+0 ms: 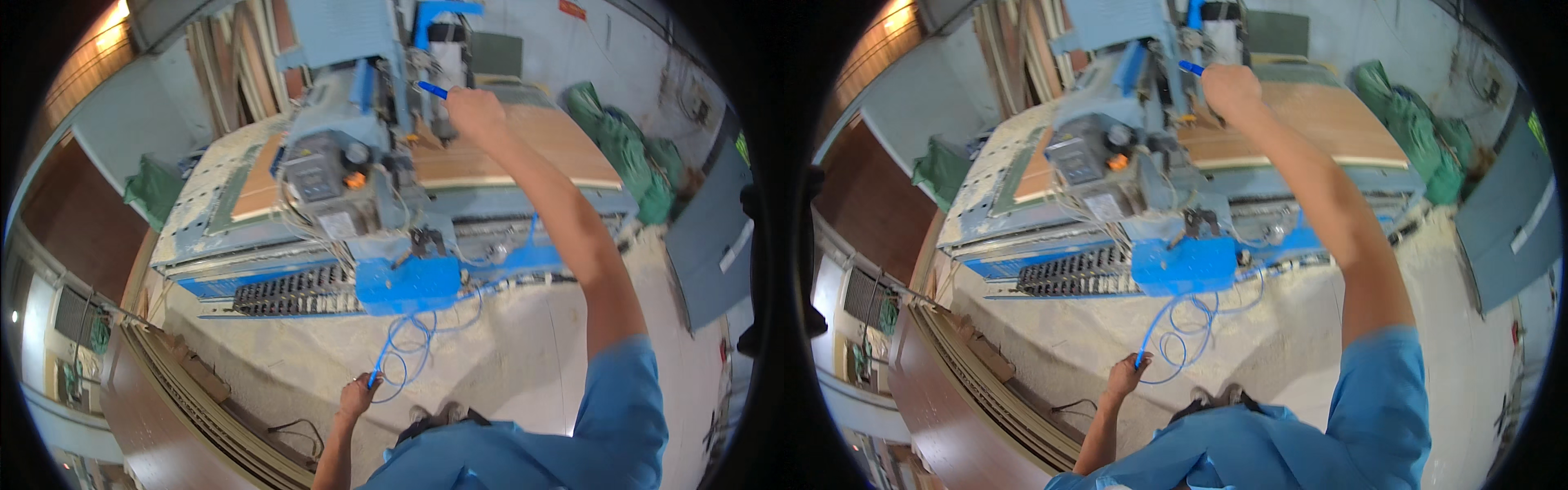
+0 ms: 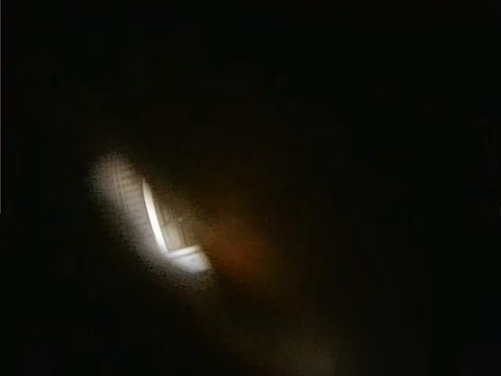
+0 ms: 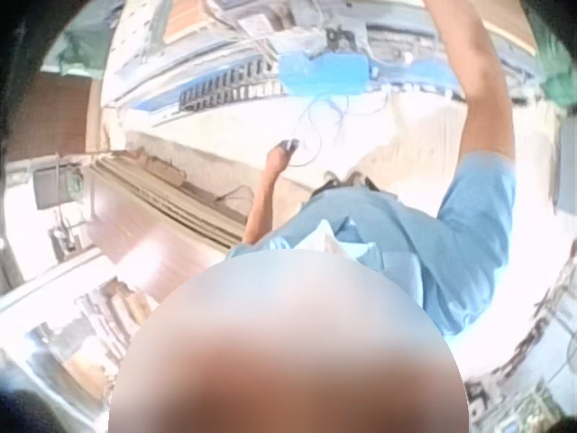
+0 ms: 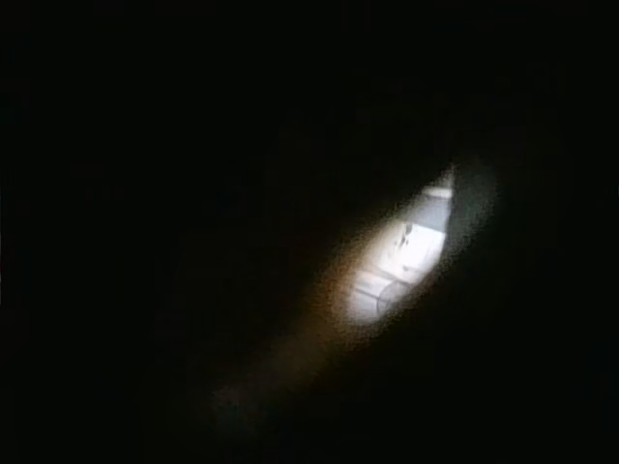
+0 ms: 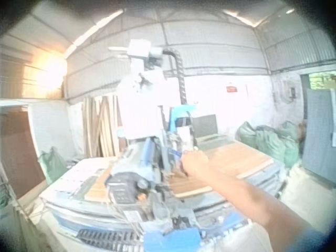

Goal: The person operates a CNC machine's control panel, then uses a handheld air blower to clean sawdust from a large wooden panel on the machine bed. They repeatedly blow along the panel's surface and edges, occasionally wiping with their hand, and briefly adjust the head-mounted camera mid-task.

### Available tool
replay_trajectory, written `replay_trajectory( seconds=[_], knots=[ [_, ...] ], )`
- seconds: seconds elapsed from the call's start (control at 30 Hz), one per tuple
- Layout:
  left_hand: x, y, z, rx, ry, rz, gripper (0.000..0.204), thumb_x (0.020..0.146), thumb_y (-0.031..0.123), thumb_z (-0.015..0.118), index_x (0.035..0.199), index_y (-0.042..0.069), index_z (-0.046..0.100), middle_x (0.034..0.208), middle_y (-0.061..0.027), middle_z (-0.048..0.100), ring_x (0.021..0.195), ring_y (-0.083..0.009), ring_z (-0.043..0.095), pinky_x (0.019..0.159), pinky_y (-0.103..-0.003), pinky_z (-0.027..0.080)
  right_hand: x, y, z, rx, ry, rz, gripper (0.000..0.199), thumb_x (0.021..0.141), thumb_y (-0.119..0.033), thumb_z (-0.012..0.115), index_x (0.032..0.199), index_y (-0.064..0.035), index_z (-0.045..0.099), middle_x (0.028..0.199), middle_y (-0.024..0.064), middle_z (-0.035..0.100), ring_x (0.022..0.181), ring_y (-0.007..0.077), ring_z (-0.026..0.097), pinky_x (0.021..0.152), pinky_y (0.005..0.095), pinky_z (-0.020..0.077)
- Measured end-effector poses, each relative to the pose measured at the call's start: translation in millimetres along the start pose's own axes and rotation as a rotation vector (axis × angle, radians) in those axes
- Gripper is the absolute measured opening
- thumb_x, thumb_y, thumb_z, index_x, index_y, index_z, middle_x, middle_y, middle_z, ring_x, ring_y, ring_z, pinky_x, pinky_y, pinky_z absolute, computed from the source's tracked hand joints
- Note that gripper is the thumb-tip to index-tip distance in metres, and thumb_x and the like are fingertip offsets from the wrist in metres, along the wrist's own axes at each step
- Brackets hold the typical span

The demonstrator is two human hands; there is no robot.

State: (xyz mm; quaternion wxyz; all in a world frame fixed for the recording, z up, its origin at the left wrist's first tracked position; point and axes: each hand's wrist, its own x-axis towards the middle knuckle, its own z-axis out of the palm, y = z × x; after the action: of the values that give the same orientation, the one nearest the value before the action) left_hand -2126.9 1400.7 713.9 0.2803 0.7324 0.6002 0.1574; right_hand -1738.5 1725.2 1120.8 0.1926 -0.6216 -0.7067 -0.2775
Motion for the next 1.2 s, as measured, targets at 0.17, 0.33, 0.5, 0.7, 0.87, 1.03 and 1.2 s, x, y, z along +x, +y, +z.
replay_trajectory(
  seconds=[0.17,0.33,0.5,0.7,0.87,1.03,1.2],
  knots=[
    [10.4,-11.8,37.9,-0.311,-0.077,-0.121,0.023,0.098,0.027,0.065,0.111,0.010,0.073,0.085,-0.0130,0.073,0.071,-0.0254,0.072,0.063,-0.038,0.055,-81.8,97.6,73.0,0.286,-0.769,0.158,0.050,0.096,-0.045,0.060,0.099,0.0038,0.070,0.096,0.0254,0.072,0.087,0.0385,0.072,0.074,0.0485,0.0564],
    [28.3,23.7,68.1,-0.524,-0.092,-0.303,0.031,0.099,0.029,0.065,0.112,0.001,0.071,0.076,-0.0108,0.072,0.053,-0.0132,0.064,0.048,-0.029,0.050,-190.2,220.7,119.6,0.069,-0.623,0.516,0.045,0.099,-0.039,0.054,0.114,-0.0006,0.072,0.117,0.0245,0.070,0.109,0.0391,0.069,0.093,0.0480,0.0539],
    [69.9,76.1,100.4,-0.403,-0.124,-0.297,0.035,0.098,0.035,0.065,0.108,0.002,0.073,0.072,-0.0094,0.072,0.050,-0.0122,0.061,0.047,-0.030,0.047,-278.2,387.4,135.2,-0.070,-0.547,0.750,0.039,0.099,-0.034,0.054,0.112,-0.0025,0.073,0.117,0.0223,0.071,0.113,0.0379,0.068,0.096,0.0486,0.0535],
    [135.3,166.2,172.7,-0.322,-0.218,-0.175,0.031,0.097,0.033,0.066,0.103,0.003,0.074,0.069,-0.0062,0.069,0.057,-0.0112,0.063,0.052,-0.029,0.049,-365.5,527.1,168.8,0.669,-0.799,0.910,0.053,0.100,-0.046,0.057,0.079,0.0021,0.067,0.067,0.0169,0.066,0.048,0.0296,0.060,0.049,0.0456,0.0479],
    [186.0,242.8,231.0,-0.376,-0.290,-0.135,0.029,0.099,0.028,0.065,0.107,0.001,0.073,0.073,-0.0070,0.069,0.060,-0.0109,0.064,0.052,-0.027,0.050,-415.8,623.0,211.9,0.751,-0.533,1.123,0.058,0.099,-0.050,0.056,0.075,0.0015,0.065,0.062,0.0143,0.062,0.041,0.0261,0.054,0.042,0.0433,0.0415],
    [224.8,294.2,271.8,-0.330,-0.353,-0.226,0.030,0.099,0.028,0.064,0.109,0.001,0.073,0.073,-0.0075,0.068,0.063,-0.0118,0.065,0.054,-0.028,0.052,-442.1,715.3,250.1,0.871,-0.022,1.501,0.053,0.101,-0.052,0.055,0.072,-0.0076,0.059,0.060,0.0045,0.054,0.041,0.0150,0.045,0.039,0.0328,0.0311],
    [286.8,317.0,322.8,-0.390,-0.447,-0.270,0.031,0.098,0.029,0.064,0.108,0.001,0.073,0.074,-0.0094,0.069,0.064,-0.0139,0.067,0.057,-0.029,0.053,-419.8,756.1,295.4,1.341,-0.134,1.541,0.052,0.103,-0.053,0.053,0.072,-0.0107,0.055,0.059,-0.0002,0.050,0.039,0.0111,0.034,0.038,0.0298,0.0253]
  ],
)
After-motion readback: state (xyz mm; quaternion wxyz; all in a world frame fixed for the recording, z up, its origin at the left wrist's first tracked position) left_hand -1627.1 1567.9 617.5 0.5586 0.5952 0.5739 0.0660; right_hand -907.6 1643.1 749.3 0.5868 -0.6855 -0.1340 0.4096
